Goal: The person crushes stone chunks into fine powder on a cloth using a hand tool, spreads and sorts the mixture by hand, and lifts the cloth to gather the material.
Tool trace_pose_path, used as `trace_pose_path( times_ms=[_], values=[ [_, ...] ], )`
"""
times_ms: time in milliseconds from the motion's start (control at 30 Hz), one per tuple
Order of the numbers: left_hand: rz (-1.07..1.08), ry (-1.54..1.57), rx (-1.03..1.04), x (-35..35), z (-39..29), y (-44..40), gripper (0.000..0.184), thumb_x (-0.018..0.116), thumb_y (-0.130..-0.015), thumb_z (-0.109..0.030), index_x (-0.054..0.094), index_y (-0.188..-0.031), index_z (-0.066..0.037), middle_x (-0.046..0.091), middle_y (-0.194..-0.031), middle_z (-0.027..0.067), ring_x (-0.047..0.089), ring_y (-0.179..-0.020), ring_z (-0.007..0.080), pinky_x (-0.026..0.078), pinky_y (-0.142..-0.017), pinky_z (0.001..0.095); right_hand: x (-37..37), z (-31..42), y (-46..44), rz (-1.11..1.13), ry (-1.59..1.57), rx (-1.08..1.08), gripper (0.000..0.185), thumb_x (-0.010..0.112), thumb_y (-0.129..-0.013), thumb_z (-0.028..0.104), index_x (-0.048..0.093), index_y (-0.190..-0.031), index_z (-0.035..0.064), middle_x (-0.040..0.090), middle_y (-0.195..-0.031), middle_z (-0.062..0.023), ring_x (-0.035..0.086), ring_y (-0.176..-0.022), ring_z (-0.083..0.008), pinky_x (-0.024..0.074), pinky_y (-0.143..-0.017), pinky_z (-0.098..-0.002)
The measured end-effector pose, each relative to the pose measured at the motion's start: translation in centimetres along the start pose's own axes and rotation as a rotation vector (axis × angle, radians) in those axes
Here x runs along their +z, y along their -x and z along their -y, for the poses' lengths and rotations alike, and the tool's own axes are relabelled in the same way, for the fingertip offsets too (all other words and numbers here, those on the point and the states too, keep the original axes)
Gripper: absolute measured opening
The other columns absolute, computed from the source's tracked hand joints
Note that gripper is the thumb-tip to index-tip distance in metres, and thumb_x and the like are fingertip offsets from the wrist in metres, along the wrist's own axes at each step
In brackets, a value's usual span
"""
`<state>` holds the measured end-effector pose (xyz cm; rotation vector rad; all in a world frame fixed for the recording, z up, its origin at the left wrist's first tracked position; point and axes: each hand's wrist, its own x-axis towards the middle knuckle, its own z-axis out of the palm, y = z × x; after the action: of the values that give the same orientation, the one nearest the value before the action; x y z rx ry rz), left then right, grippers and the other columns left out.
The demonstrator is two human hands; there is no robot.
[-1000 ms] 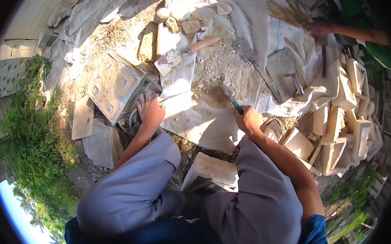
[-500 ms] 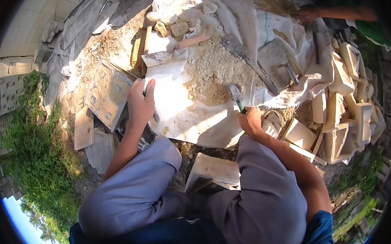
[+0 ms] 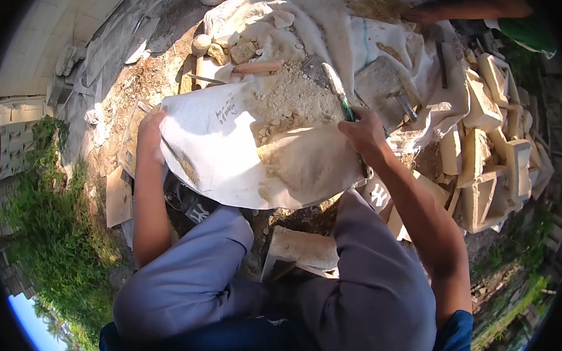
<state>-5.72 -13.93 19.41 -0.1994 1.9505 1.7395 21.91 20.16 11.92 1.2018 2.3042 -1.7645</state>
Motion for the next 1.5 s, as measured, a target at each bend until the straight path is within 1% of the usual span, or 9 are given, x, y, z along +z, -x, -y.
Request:
trace_pose_path(
  times_ms=[200, 267, 367, 500, 600, 733, 1000, 1033, 1500],
  values=[
    [0.071, 0.170, -0.064, 0.3, -0.9, 0.0, 0.050, 0.048, -0.098, -0.006, 0.045, -0.148, -0.006, 0.059, -0.133, 0.0192, 0.062, -0.117, 0.0286, 0.053, -0.100, 0.0418, 0.1, 1.8, -1.7, 0.059, -0.134, -0.016, 0.012, 0.069, -0.081, 0.011, 0.062, -0.080, 0.0005, 0.054, -0.067, 0.0008, 0.049, -0.061, -0.0083, 0.0389, -0.055, -0.0300],
    [0.068, 0.129, -0.019, -0.3, 2.1, -0.3, 0.059, 0.038, -0.090, 0.011, 0.044, -0.147, -0.004, 0.063, -0.117, 0.0137, 0.065, -0.102, 0.0236, 0.056, -0.090, 0.0368, 0.3, 1.5, -1.1, 0.051, -0.093, 0.018, 0.014, 0.070, -0.080, 0.011, 0.061, -0.077, 0.0011, 0.054, -0.067, -0.0003, 0.051, -0.060, -0.0098, 0.0398, -0.055, -0.0304],
    [-0.027, 0.168, -0.055, -2.1, 3.4, -0.7, 0.055, 0.041, -0.091, 0.010, 0.046, -0.144, -0.005, 0.062, -0.111, 0.0112, 0.064, -0.097, 0.0212, 0.055, -0.086, 0.0343, 0.6, -0.4, -0.9, 0.081, -0.006, 0.129, 0.016, 0.072, -0.079, 0.010, 0.059, -0.076, 0.0013, 0.055, -0.067, -0.0009, 0.051, -0.059, -0.0115, 0.0399, -0.055, -0.0306],
    [-0.167, 0.199, 0.025, -1.1, 4.1, 1.7, 0.037, 0.051, -0.100, -0.015, 0.052, -0.135, -0.004, 0.062, -0.110, 0.0091, 0.062, -0.097, 0.0205, 0.052, -0.087, 0.0353, 0.8, -2.0, -1.3, 0.062, -0.124, 0.111, 0.014, 0.072, -0.081, 0.010, 0.062, -0.078, 0.0005, 0.056, -0.067, -0.0013, 0.052, -0.060, -0.0113, 0.0404, -0.056, -0.0301],
    [-0.132, 0.233, -0.040, -1.4, 7.7, 3.5, 0.049, 0.050, -0.103, -0.042, 0.052, -0.133, -0.004, 0.062, -0.115, 0.0094, 0.062, -0.104, 0.0222, 0.048, -0.095, 0.0355, 0.6, -3.2, -0.4, 0.080, -0.165, 0.109, 0.014, 0.072, -0.082, 0.011, 0.064, -0.083, -0.0007, 0.057, -0.070, -0.0016, 0.052, -0.061, -0.0111, 0.0411, -0.057, -0.0295],
    [0.158, -0.221, 0.202, -2.4, 10.6, 6.8, 0.049, 0.062, -0.099, -0.033, 0.052, -0.134, -0.001, 0.062, -0.125, 0.0128, 0.060, -0.114, 0.0218, 0.045, -0.100, 0.0354, 1.1, -3.8, 3.5, 0.173, -0.487, 0.295, 0.021, 0.073, -0.086, 0.012, 0.066, -0.098, -0.0041, 0.069, -0.089, -0.0077, 0.064, -0.072, -0.0162, 0.0563, -0.072, -0.0295],
    [0.300, -0.941, 0.157, -4.4, 7.9, 9.3, 0.048, 0.070, -0.085, -0.011, 0.057, -0.128, 0.005, 0.067, -0.118, 0.0271, 0.065, -0.109, 0.0390, 0.049, -0.094, 0.0403, 2.2, -6.8, 8.2, 0.345, -0.078, 0.406, 0.021, 0.078, -0.086, 0.019, 0.067, -0.092, 0.0022, 0.061, -0.074, -0.0018, 0.057, -0.062, -0.0096, 0.0453, -0.056, -0.0282],
    [0.244, -0.869, -0.043, -3.8, 6.4, 9.5, 0.042, 0.069, -0.085, -0.011, 0.061, -0.123, 0.006, 0.067, -0.115, 0.0273, 0.066, -0.107, 0.0389, 0.049, -0.092, 0.0409, 2.2, -6.7, 8.3, 0.392, -0.243, 0.483, 0.019, 0.078, -0.087, 0.019, 0.069, -0.093, 0.0038, 0.061, -0.075, -0.0004, 0.055, -0.063, -0.0079, 0.0429, -0.056, -0.0273],
    [0.138, 0.097, -0.179, -5.2, 0.6, 4.9, 0.043, 0.065, -0.089, -0.005, 0.055, -0.129, 0.007, 0.067, -0.116, 0.0164, 0.068, -0.101, 0.0265, 0.056, -0.089, 0.0396, -2.1, 2.8, 3.6, 0.315, -0.412, 0.153, 0.013, 0.072, -0.090, 0.015, 0.062, -0.094, 0.0075, 0.055, -0.080, 0.0044, 0.049, -0.068, -0.0040, 0.0397, -0.061, -0.0228]
  ],
)
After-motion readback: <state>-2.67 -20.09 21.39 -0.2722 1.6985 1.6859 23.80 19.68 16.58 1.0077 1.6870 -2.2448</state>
